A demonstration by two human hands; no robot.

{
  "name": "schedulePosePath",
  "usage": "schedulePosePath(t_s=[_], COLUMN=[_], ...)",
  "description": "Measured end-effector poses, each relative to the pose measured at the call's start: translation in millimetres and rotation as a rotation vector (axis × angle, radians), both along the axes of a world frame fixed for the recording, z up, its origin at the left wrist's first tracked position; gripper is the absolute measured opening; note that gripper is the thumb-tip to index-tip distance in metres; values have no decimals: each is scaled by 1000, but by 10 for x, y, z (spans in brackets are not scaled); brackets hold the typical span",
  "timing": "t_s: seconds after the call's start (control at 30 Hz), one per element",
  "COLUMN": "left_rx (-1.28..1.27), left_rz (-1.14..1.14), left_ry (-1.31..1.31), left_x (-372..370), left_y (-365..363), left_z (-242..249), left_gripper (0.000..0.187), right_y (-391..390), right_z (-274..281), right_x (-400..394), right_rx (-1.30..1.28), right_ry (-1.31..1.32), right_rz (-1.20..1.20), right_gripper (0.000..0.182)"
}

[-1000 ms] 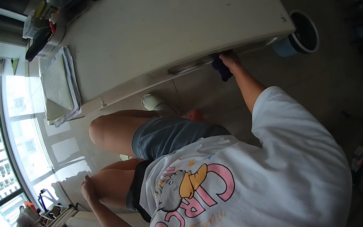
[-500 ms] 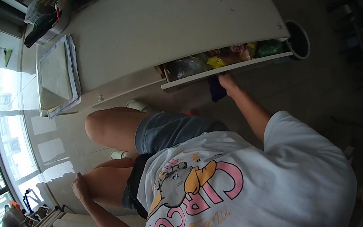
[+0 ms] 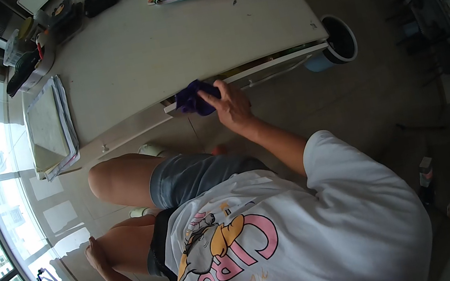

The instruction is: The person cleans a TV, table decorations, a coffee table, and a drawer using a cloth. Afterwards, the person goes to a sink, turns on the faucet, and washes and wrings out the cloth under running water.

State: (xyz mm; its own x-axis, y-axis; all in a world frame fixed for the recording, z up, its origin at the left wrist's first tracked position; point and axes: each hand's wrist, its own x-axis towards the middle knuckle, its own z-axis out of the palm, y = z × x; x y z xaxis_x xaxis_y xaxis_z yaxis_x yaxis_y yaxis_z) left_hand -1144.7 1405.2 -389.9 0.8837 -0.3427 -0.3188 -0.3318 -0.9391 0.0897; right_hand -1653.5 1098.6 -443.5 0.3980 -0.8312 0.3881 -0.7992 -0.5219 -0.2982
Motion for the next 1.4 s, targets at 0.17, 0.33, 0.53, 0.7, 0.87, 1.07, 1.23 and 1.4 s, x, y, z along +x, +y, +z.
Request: schedulePosePath(t_s=[0.17,0.33,0.53,0.7,0.87,1.07,1.23,1.4], left_rx=[11,-8,-6,28,19,17,-7,-13], left_rz=[-12,-10,-1,-15,30,33,97,45], left_ry=[11,-8,-7,-4,16,19,-10,-54], left_x=[-1,-9,-45,-11,25,-39,-282,-176], left_y=[-4,43,46,127,154,53,14,290], left_z=[29,16,62,32,-25,78,199,66], left_gripper=[63,63,62,61,61,60,57,55], right_y=[-190,-396,-1001,-951,-947,-1093,-957,-668], right_z=[84,12,-1097,-1441,-1309,-1305,-2273,-2472], right_x=[-844,-2183,-3783,-2687,-1604,-1855,-1670,-339], right_rx=[-43,-5,496,1022,1131,1202,1041,793], right_ry=[81,229,-854,-1427,-1407,-787,-1081,-1228], right_rz=[-127,-536,-1097,-912,-760,-655,-729,-747], right_gripper=[51,55,37,31,37,35,49,56])
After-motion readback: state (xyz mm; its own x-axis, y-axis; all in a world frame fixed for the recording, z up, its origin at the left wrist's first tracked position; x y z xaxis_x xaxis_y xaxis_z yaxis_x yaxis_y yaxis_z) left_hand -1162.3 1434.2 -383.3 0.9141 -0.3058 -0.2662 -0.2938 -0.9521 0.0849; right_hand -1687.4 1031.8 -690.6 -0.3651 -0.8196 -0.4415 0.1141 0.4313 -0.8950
